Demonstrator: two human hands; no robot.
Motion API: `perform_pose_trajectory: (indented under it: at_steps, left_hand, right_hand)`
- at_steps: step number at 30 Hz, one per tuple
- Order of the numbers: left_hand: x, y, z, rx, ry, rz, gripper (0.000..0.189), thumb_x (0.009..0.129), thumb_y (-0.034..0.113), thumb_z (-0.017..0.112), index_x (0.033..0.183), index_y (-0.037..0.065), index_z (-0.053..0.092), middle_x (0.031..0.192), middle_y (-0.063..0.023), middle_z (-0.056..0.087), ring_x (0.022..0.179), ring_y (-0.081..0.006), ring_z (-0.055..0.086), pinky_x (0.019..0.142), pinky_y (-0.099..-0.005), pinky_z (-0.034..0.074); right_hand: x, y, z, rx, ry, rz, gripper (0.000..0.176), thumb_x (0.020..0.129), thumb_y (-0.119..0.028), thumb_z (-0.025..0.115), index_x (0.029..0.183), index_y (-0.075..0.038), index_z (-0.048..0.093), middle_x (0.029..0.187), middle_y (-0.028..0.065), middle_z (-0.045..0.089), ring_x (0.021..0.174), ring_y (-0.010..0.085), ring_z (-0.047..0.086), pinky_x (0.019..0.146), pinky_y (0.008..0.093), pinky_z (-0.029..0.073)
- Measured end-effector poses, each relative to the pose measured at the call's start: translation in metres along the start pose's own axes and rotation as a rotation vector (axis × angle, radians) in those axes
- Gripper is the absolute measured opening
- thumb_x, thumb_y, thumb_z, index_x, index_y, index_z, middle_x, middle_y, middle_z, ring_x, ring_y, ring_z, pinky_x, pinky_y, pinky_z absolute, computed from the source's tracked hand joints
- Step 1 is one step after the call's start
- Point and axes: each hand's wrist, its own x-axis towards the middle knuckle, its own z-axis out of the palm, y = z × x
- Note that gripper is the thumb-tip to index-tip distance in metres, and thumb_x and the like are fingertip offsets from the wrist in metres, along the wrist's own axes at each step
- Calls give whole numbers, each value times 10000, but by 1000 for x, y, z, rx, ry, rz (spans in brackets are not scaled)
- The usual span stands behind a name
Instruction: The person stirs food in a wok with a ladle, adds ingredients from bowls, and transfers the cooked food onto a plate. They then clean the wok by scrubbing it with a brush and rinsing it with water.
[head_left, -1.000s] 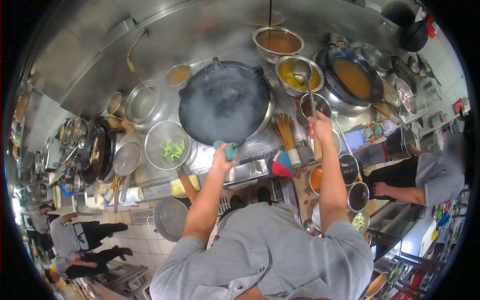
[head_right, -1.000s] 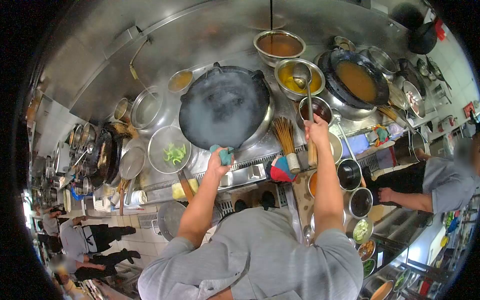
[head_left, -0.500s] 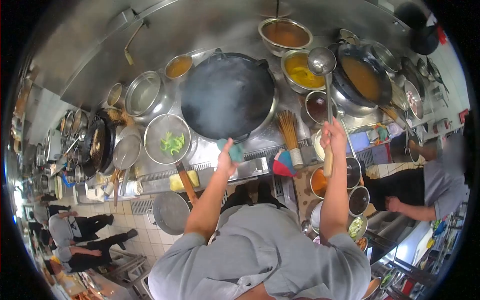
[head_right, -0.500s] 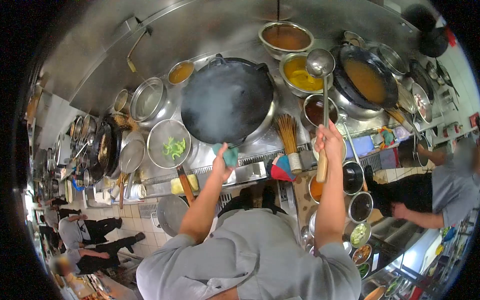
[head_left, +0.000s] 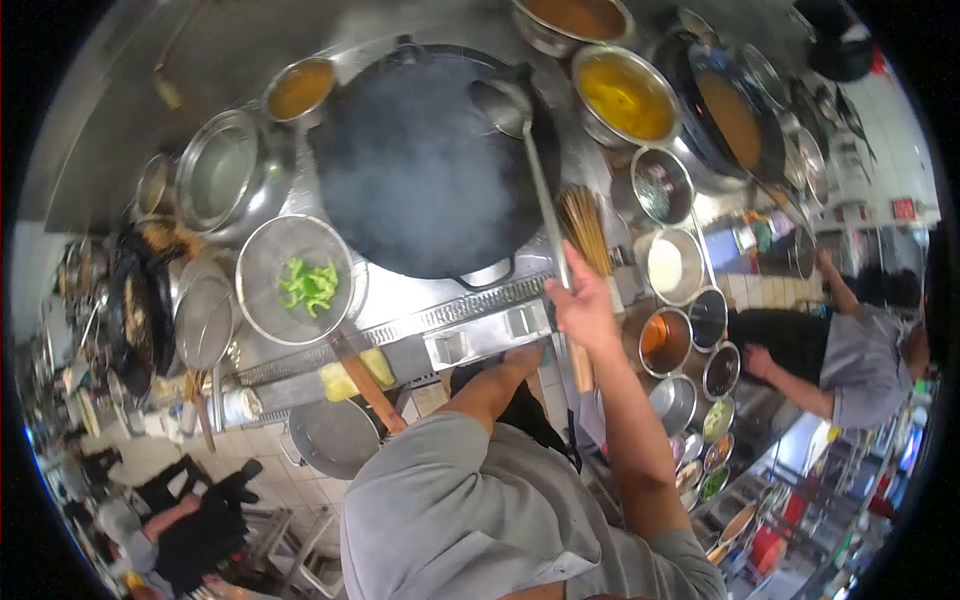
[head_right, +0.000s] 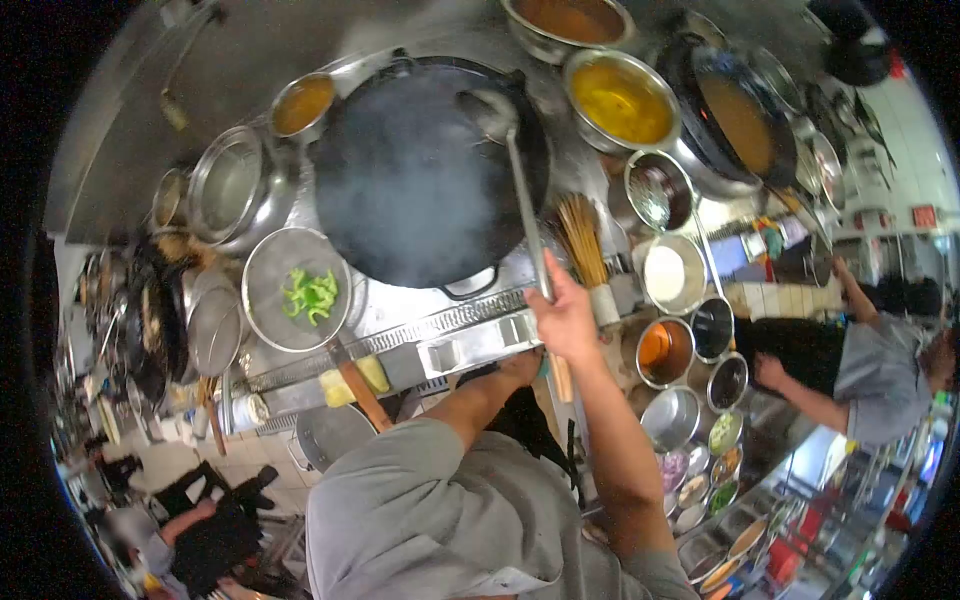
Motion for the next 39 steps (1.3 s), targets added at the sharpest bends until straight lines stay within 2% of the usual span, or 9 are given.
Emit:
perform_pose_trajectory:
  at_steps: [2,3,8,13,16,19,25,34,39]
  left_hand:
    - [15,-7,-2,-30,-159,27,907,816,391,775,1525,-17,383,1565,-301,389,1428,-423,442,1162,-489,401]
    - [13,-9,-4,-40,-203,32,906,814,392,776,1523,-15,386,1564,-300,392,1429,-424,441,1163,-488,399]
    - [8,-28,-7,-45,-281,108,900,804,392,781,1518,-4,401,1559,-290,406,1432,-428,433,1171,-481,389]
    - [1,-38,-12,-49,-292,173,895,795,393,786,1512,6,416,1554,-281,420,1436,-432,426,1179,-475,379]
    - [-3,-30,-16,-88,-283,147,892,789,393,789,1508,12,425,1551,-275,428,1438,-434,421,1184,-471,373]
    - [-14,-15,-8,-179,-264,113,889,783,394,792,1505,19,434,1548,-269,437,1440,-437,417,1189,-467,367]
    - [-36,-6,-1,-224,-736,-26,748,755,297,790,1386,-22,546,1385,-260,594,1303,-420,560,1096,-467,451]
    - [-118,1,-37,-169,-750,-117,746,694,300,861,1284,-61,583,1167,-263,695,1112,-423,669,984,-472,512]
    - [-133,48,-64,-129,-692,-37,778,682,340,858,1286,-59,571,1171,-276,689,1095,-440,668,975,-476,509]
  right_hand:
    - [-6,20,-5,-562,113,-336,665,934,-90,690,1551,-84,443,1221,248,698,920,360,730,838,391,579]
    - [-20,5,-4,-651,88,-125,655,924,-106,690,1541,-106,468,1291,295,660,1045,412,718,934,407,563]
    - [-57,33,-3,-970,37,18,872,869,-95,584,1646,-220,206,801,226,690,758,383,727,659,534,589]
    - [-112,15,-14,-558,-7,101,675,881,-112,612,1533,-168,446,1032,271,697,909,434,712,778,543,575]
    - [-147,61,-12,-314,117,-237,651,908,-109,620,1533,-98,440,1274,267,640,1054,421,681,902,492,546]
    - [-231,58,-48,-21,64,-181,660,900,-119,672,1522,-84,455,1303,214,650,1152,369,641,1008,444,488]
    - [-471,94,-100,398,215,175,756,907,-93,722,1590,-214,422,726,-13,588,506,67,479,474,257,416]
    - [-762,177,-58,1003,1193,88,745,921,-6,676,1594,-75,363,616,-16,487,415,90,440,409,265,394]
    - [-804,186,-117,726,1577,335,704,927,-39,641,1584,-67,388,602,-27,492,424,88,458,412,279,390]
